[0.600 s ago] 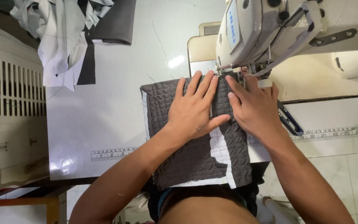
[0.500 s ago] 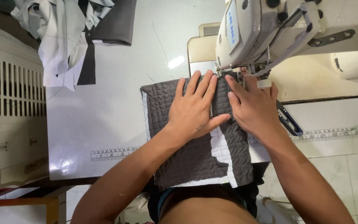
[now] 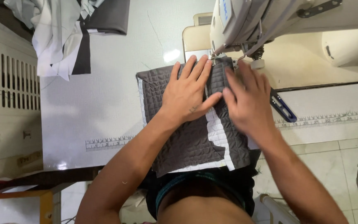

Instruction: Trimming excess threads from a quilted fabric piece and preparing it for sewing on an industrial machine.

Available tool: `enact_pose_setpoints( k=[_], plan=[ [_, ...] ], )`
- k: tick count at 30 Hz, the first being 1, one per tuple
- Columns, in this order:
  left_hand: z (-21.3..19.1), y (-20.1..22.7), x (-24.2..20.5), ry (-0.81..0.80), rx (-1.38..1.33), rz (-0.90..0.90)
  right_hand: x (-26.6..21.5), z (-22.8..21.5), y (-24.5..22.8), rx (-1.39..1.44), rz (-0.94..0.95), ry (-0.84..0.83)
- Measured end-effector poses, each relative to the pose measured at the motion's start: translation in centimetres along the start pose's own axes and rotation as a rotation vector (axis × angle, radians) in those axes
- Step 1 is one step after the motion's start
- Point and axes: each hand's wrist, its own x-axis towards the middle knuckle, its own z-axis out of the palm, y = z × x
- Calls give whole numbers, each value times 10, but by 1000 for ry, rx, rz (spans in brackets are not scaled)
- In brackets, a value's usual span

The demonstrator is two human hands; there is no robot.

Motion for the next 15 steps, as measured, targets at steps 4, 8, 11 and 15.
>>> enact_pose_setpoints(
  k=[4,8,11,15],
  plan=[
    [1,-8,1,40,4,-5,-82,-17,-45,46,-124,7],
    [-7,-5,0,-58,74,13,-137,-17,-58,-142,-109,-236],
    [-8,-6,0,-45,88,21,-148,-15,-60,-148,-105,-202],
    [-6,-6,-2,-21,86,33,-153,-11,-60,-156,-99,-173]
  ],
)
